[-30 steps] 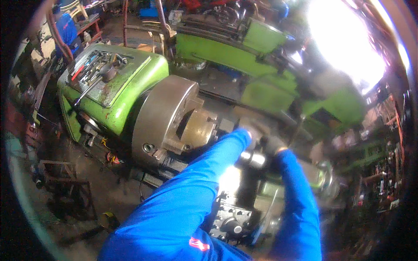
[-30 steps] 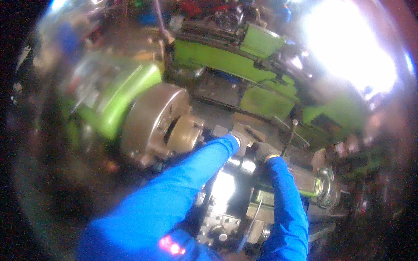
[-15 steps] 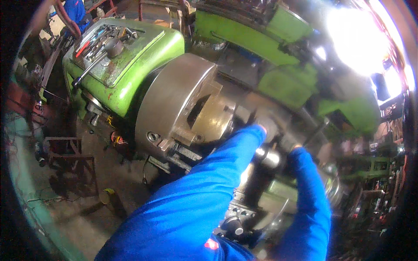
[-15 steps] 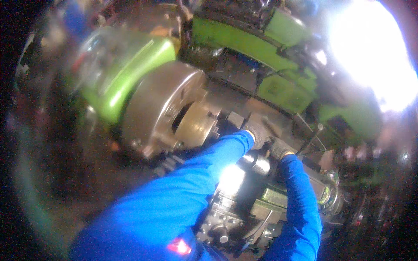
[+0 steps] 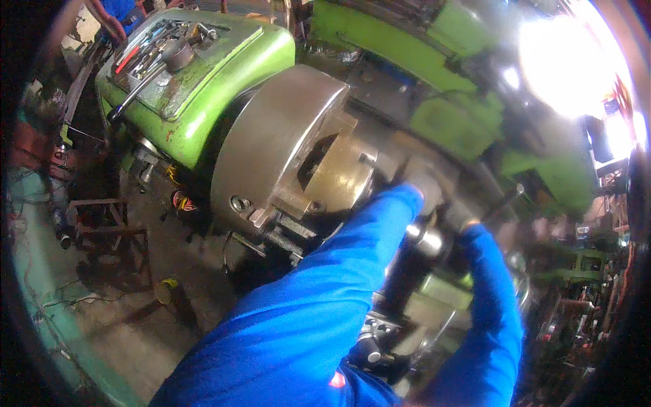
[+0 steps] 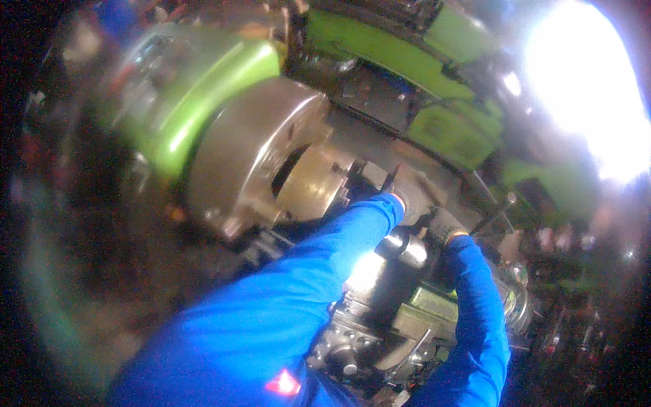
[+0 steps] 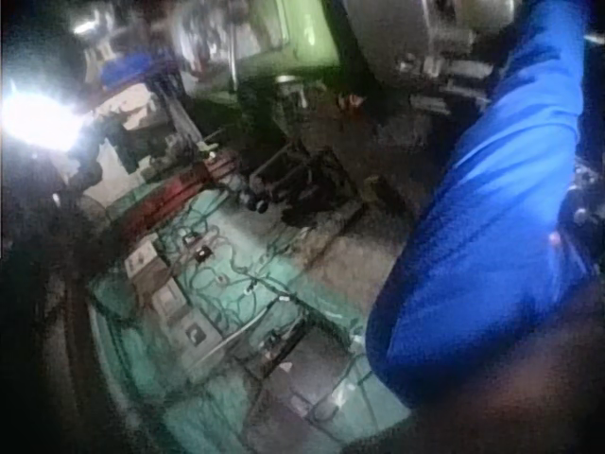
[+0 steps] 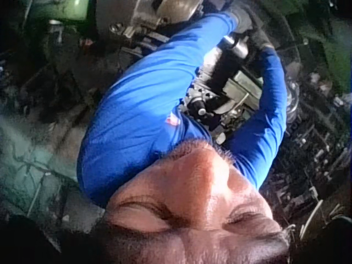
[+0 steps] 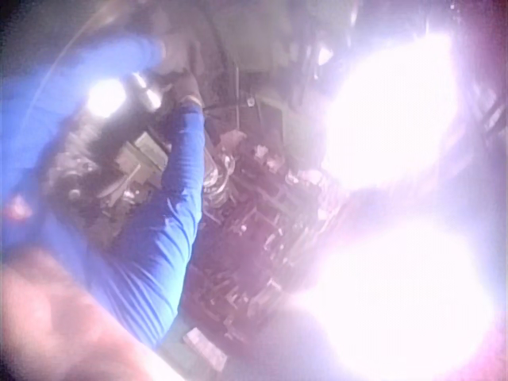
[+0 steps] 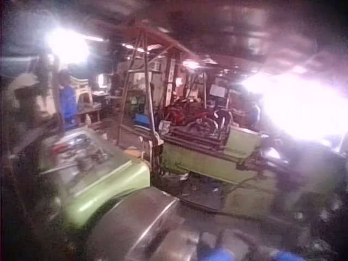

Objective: The person operates a green industrial lathe, using gloved hands to adjust the chuck and spindle components. The operator repeatedly rotates the chuck by hand and manipulates the tool post and tailstock area, performing manual adjustments to the machine's setup.

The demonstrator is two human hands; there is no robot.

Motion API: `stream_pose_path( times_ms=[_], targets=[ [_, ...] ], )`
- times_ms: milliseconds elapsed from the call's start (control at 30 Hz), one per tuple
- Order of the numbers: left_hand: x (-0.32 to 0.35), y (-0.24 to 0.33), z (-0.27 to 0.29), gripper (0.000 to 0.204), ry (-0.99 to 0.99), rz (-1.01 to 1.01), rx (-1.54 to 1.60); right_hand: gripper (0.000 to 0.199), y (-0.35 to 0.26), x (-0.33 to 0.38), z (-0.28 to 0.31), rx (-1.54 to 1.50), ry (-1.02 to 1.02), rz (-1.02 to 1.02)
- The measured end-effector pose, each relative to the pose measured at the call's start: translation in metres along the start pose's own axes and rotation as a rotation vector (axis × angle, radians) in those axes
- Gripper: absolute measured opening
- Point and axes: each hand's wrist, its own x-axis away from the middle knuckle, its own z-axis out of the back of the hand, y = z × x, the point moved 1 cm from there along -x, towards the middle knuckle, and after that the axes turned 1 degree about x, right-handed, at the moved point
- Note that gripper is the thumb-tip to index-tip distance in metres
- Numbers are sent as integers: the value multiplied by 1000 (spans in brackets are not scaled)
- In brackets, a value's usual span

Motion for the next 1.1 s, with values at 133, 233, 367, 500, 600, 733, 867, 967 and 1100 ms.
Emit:
stream_pose_path(
  times_ms=[133,233,367,500,600,733,867,967,1100],
  targets=[
    [-20,-1,-28,34,-11,-9,121,32,10,-2,-8,49,42,-131],
    [-25,0,-38,34,4,-10,103,31,-13,4,2,29,47,-158],
    [-45,-1,-57,40,58,24,-2,32,0,-3,-5,-17,93,-87],
    [-41,2,-48,44,-92,-80,52,34,19,-11,-9,47,-31,-63],
    [-22,2,-26,44,-104,-41,66,34,7,-5,4,71,-29,-70],
    [-29,-2,-41,39,1,-11,67,36,6,-11,1,157,15,-90],
    [-11,-4,-20,34,-76,-59,187,38,17,-11,-5,205,-7,-35],
    [1,-2,-4,32,-35,-79,177,38,46,-25,-19,256,30,-16],
    [10,-4,4,33,-18,-71,120,33,45,-24,-18,294,60,-12]
  ],
)
